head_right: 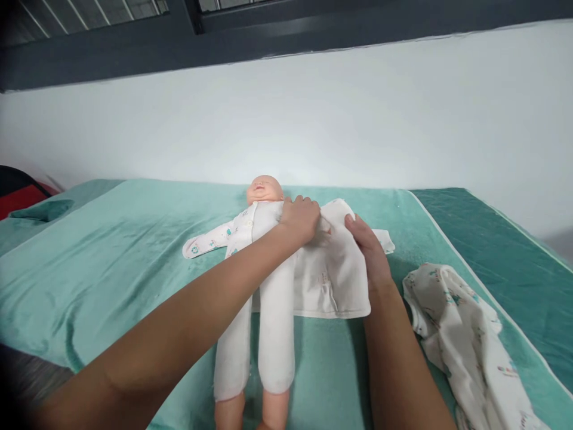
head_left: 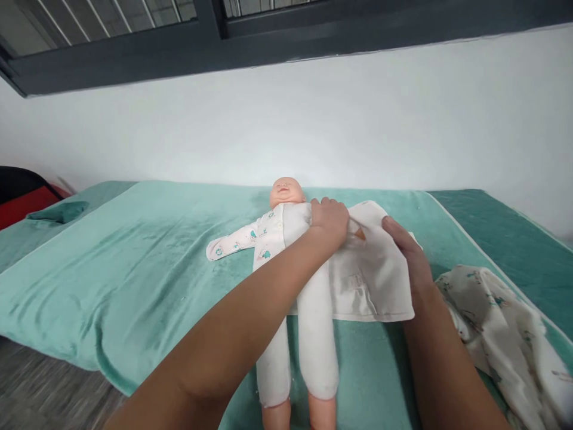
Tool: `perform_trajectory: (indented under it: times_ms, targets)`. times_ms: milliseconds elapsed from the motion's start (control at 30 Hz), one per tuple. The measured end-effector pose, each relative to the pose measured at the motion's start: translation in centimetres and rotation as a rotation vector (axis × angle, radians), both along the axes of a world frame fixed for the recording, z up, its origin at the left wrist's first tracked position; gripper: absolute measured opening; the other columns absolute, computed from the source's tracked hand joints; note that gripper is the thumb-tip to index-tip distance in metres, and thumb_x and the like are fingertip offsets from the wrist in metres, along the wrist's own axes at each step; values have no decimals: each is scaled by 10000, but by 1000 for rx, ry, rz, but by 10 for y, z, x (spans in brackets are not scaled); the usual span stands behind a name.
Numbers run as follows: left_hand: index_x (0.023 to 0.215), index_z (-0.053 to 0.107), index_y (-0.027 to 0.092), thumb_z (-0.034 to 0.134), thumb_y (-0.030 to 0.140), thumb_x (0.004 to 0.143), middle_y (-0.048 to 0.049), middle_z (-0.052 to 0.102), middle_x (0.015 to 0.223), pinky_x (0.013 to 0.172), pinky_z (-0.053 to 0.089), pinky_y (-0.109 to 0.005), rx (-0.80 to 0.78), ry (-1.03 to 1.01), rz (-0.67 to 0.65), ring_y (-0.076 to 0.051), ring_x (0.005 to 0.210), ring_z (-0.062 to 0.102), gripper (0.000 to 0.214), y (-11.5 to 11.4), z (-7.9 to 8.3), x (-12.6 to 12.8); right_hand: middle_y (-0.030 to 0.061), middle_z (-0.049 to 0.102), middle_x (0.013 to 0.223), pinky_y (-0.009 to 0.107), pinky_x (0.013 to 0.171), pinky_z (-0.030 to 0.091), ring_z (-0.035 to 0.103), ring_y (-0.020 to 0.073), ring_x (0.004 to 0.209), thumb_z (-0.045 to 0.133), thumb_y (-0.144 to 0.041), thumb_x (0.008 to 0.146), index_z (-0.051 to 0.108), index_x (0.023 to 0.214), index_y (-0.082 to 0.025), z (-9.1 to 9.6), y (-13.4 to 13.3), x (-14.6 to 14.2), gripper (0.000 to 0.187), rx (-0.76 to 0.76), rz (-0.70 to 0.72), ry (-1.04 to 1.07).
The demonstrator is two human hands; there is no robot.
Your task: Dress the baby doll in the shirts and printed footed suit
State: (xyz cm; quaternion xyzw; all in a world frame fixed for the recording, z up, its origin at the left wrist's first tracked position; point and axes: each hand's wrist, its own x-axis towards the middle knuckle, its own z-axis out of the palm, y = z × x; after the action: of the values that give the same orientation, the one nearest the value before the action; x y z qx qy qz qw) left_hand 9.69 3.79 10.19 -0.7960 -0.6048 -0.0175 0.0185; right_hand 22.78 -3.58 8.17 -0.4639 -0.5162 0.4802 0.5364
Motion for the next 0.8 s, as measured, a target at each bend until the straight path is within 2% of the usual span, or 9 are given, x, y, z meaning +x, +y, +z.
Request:
perform_trajectory:
  times_ms: [67,133,233,300,367,467,567,700,800]
  targets:
    - [1249,578,124,610,176,835,-184,617,1288,1033,376,-461,-3,-64,4,-306,1214,526,419,1,-2,-6,41,718,823,379,643,540,698,276,768,651,-599,795,665,1077,-281,0,1,-6,425,-65,139,115]
    - [1279,549,146,586,199,850,-169,597,1306,1025,403,-458,-29,-145,-34,-312,1233,517,434,1,1,-17,27,722,879,344,638,536,690,246,755,764,-515,706,651,1142,-295,-4,3,-9,501,-95,273,188]
    - [1290,544,237,616,271,837,-111,561,1359,1002,447,-399,-69,-364,-260,-281,1243,523,460,-2,11,-39,4,712,951,301,659,530,672,198,767,850,-383,636,636,1201,-333,-9,3,-14,607,-107,402,212]
    - [1183,599,263,629,228,801,-64,582,1343,999,454,-345,-96,-499,-451,-238,1231,540,385,-4,18,-52,5,706,1030,290,686,529,666,187,823,857,-332,642,637,1226,-356,-11,0,-18,625,-90,458,195]
    - [1011,636,243,564,137,789,-36,637,1268,991,458,-327,-114,-578,-530,-209,1195,570,256,-7,23,-63,11,693,1107,285,716,527,657,194,910,857,-320,652,651,1229,-363,-11,-2,-20,614,-49,493,158]
    - [847,621,226,443,54,783,-16,693,1130,960,469,-355,-38,-615,-381,-203,1120,606,255,-9,26,-73,13,684,1056,293,748,521,636,204,962,859,-332,673,667,1230,-353,-12,-4,-22,589,-8,541,94]
    - [765,592,223,432,12,743,-31,699,996,908,475,-370,136,-540,-172,-227,1069,599,266,-10,25,-82,-11,636,836,280,657,486,593,164,759,830,-356,739,671,1217,-332,-16,-4,-24,505,22,534,45]
    - [798,555,240,442,1,759,-57,665,997,799,475,-361,297,-494,18,-248,1048,567,267,-16,17,-95,-23,566,736,261,575,429,501,131,644,797,-387,787,719,1106,-283,-18,-7,-28,345,86,483,-1]
    - [804,522,238,457,27,793,-72,642,997,774,466,-364,295,-536,173,-259,1033,567,221,-18,8,-102,-17,573,688,262,561,416,485,120,601,750,-432,830,744,1044,-236,-15,-9,-27,291,113,538,-57]
